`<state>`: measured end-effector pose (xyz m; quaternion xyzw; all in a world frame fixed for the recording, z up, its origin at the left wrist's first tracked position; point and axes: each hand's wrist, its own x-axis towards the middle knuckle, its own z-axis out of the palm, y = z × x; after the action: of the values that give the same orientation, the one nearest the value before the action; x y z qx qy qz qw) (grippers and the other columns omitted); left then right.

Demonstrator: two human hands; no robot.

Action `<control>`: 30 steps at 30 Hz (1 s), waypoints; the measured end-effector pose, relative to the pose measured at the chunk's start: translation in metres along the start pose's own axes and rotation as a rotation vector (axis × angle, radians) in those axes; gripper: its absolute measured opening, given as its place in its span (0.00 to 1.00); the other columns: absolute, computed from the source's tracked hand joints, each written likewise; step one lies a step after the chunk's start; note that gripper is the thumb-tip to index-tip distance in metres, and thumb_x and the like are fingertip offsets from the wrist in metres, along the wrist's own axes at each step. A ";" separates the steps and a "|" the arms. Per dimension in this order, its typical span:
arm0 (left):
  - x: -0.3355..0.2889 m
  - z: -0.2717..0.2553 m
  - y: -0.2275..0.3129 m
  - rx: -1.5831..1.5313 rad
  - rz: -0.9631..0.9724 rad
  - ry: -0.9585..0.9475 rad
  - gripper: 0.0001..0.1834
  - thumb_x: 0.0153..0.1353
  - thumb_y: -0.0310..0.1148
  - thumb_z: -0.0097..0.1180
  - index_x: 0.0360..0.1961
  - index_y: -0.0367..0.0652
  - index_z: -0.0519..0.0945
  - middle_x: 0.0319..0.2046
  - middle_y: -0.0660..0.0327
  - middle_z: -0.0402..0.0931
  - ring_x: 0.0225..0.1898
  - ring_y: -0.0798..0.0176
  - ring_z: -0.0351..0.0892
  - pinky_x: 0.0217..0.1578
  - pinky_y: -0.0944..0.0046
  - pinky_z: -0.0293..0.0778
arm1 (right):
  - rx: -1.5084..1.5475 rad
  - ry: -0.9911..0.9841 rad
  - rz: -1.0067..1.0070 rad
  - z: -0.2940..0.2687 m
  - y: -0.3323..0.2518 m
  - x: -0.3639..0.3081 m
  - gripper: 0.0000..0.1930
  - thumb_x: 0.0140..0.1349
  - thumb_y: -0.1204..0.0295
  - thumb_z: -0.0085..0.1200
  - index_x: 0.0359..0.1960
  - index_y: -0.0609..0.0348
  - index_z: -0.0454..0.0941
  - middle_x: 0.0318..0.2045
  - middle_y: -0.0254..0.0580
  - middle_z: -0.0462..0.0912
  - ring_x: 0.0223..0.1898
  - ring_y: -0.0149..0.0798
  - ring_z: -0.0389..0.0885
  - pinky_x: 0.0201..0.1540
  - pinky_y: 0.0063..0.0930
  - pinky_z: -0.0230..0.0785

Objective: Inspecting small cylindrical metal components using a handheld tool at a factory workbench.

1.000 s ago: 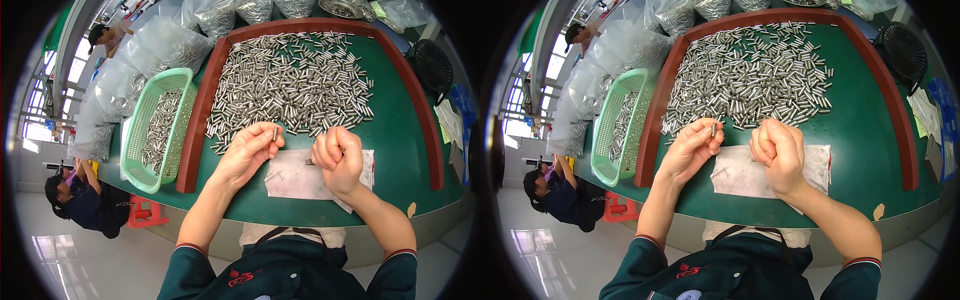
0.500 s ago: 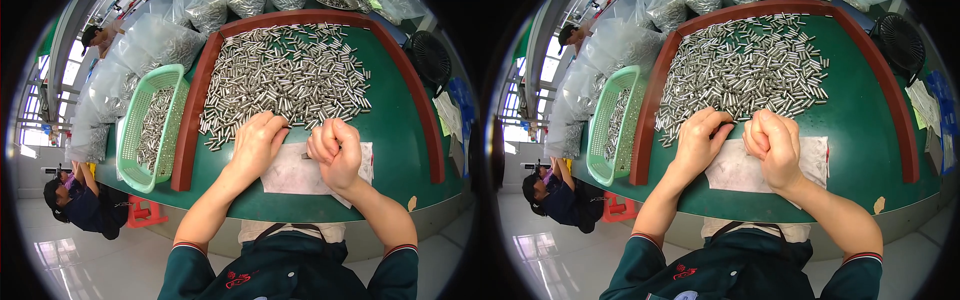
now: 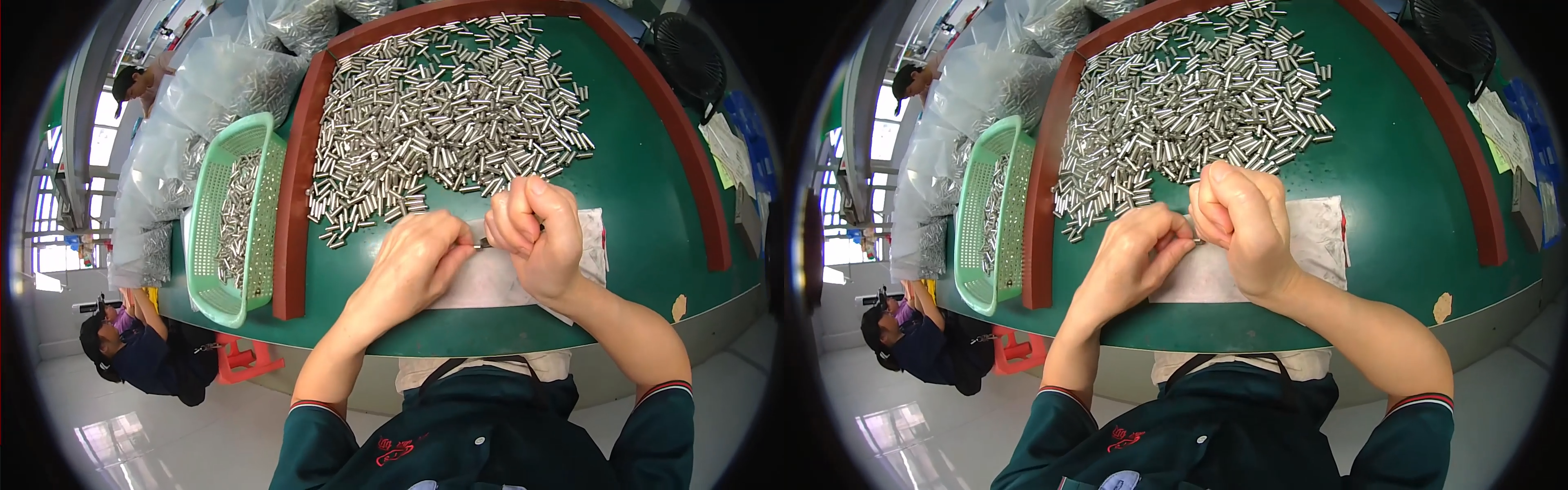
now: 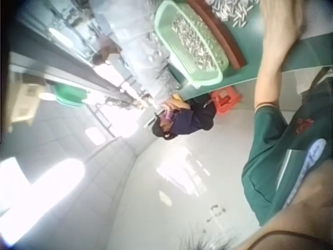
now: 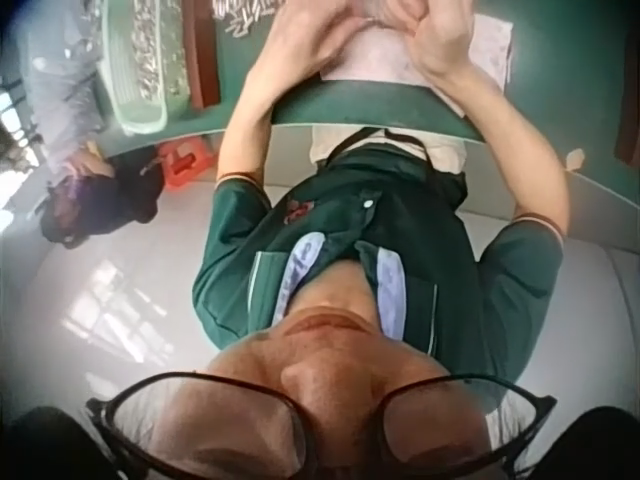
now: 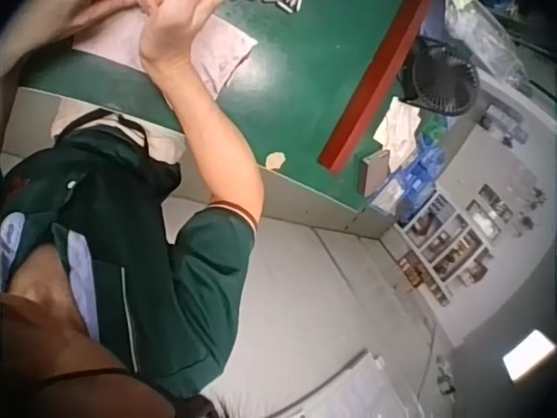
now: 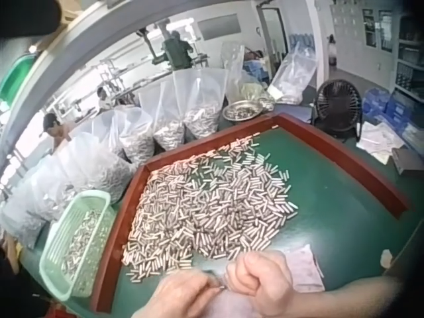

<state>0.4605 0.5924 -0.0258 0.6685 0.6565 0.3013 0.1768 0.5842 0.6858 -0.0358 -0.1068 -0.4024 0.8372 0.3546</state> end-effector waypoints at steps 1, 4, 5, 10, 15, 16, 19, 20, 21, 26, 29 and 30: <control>-0.002 0.003 -0.001 -0.002 -0.029 -0.023 0.05 0.47 0.25 0.56 0.24 0.39 0.71 0.16 0.60 0.64 0.19 0.59 0.64 0.23 0.62 0.62 | -0.002 0.012 -0.004 -0.001 0.000 0.000 0.19 0.60 0.67 0.32 0.10 0.54 0.52 0.07 0.29 0.54 0.12 0.23 0.49 0.16 0.20 0.43; -0.003 0.006 -0.001 0.021 -0.032 0.008 0.05 0.47 0.25 0.56 0.23 0.39 0.71 0.16 0.61 0.65 0.19 0.60 0.64 0.23 0.63 0.62 | 0.053 0.028 -0.004 0.000 -0.003 -0.001 0.20 0.60 0.67 0.32 0.09 0.54 0.52 0.07 0.29 0.54 0.11 0.23 0.48 0.15 0.20 0.42; -0.003 0.007 -0.001 0.018 -0.031 0.005 0.05 0.47 0.25 0.56 0.23 0.39 0.71 0.16 0.61 0.65 0.19 0.60 0.64 0.23 0.63 0.62 | 0.053 0.032 -0.004 -0.001 -0.005 -0.001 0.20 0.60 0.67 0.32 0.09 0.54 0.52 0.07 0.29 0.54 0.11 0.23 0.48 0.15 0.20 0.42; -0.002 0.005 0.000 -0.002 -0.075 -0.003 0.05 0.49 0.25 0.55 0.23 0.38 0.71 0.16 0.61 0.66 0.19 0.62 0.65 0.22 0.65 0.63 | 0.150 0.057 0.016 -0.004 -0.006 -0.002 0.20 0.59 0.66 0.32 0.08 0.53 0.52 0.06 0.29 0.53 0.10 0.24 0.46 0.15 0.20 0.41; -0.002 0.006 -0.002 -0.007 -0.083 -0.003 0.05 0.49 0.25 0.55 0.23 0.38 0.71 0.16 0.61 0.67 0.18 0.62 0.65 0.21 0.65 0.63 | 0.149 0.045 0.033 -0.004 -0.004 -0.001 0.20 0.59 0.66 0.32 0.08 0.53 0.52 0.06 0.29 0.53 0.10 0.24 0.46 0.15 0.20 0.41; -0.002 0.006 -0.002 -0.010 -0.088 0.001 0.05 0.49 0.25 0.55 0.24 0.38 0.72 0.16 0.61 0.67 0.18 0.62 0.66 0.21 0.65 0.63 | 0.144 0.038 0.034 -0.004 -0.004 -0.001 0.20 0.59 0.66 0.32 0.08 0.53 0.52 0.06 0.29 0.53 0.11 0.24 0.46 0.15 0.20 0.41; -0.002 0.006 -0.001 -0.010 -0.088 -0.004 0.05 0.48 0.25 0.56 0.24 0.38 0.72 0.16 0.60 0.67 0.18 0.63 0.66 0.20 0.66 0.63 | 0.080 -0.008 0.011 -0.005 -0.003 -0.001 0.20 0.62 0.63 0.28 0.10 0.51 0.52 0.05 0.27 0.52 0.10 0.24 0.43 0.14 0.20 0.40; -0.001 0.007 -0.001 -0.011 -0.089 -0.005 0.05 0.48 0.25 0.56 0.24 0.38 0.72 0.16 0.60 0.67 0.18 0.63 0.66 0.20 0.66 0.63 | 0.080 -0.007 0.011 -0.005 -0.004 -0.001 0.20 0.62 0.63 0.28 0.10 0.51 0.52 0.05 0.27 0.52 0.10 0.24 0.43 0.14 0.20 0.40; -0.001 0.007 0.000 -0.027 -0.103 -0.003 0.04 0.48 0.25 0.55 0.23 0.38 0.71 0.17 0.59 0.68 0.19 0.58 0.67 0.22 0.63 0.63 | 0.104 0.008 0.023 -0.004 -0.004 -0.002 0.20 0.61 0.65 0.30 0.09 0.52 0.52 0.06 0.28 0.53 0.10 0.24 0.45 0.15 0.20 0.41; -0.001 0.007 0.001 -0.049 -0.140 -0.009 0.04 0.48 0.25 0.54 0.22 0.38 0.71 0.18 0.57 0.69 0.20 0.53 0.68 0.23 0.59 0.63 | 0.115 0.021 0.038 -0.003 -0.004 -0.003 0.19 0.59 0.67 0.32 0.09 0.53 0.51 0.07 0.28 0.53 0.11 0.23 0.47 0.16 0.20 0.42; 0.000 0.008 0.000 -0.045 -0.130 -0.003 0.04 0.47 0.24 0.54 0.22 0.38 0.71 0.18 0.56 0.70 0.20 0.52 0.69 0.23 0.59 0.64 | 0.062 -0.010 0.021 -0.002 -0.002 -0.005 0.19 0.59 0.68 0.33 0.09 0.54 0.52 0.08 0.28 0.53 0.12 0.23 0.47 0.16 0.20 0.42; -0.001 0.008 0.000 -0.034 -0.110 0.007 0.05 0.47 0.24 0.54 0.22 0.37 0.71 0.18 0.56 0.70 0.21 0.51 0.69 0.24 0.58 0.64 | 0.010 -0.011 -0.018 0.001 0.000 -0.006 0.20 0.60 0.66 0.31 0.09 0.53 0.52 0.07 0.28 0.52 0.11 0.23 0.46 0.15 0.20 0.41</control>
<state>0.4655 0.5930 -0.0318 0.6274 0.6877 0.3044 0.2020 0.5879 0.6816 -0.0361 -0.0967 -0.4011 0.8365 0.3607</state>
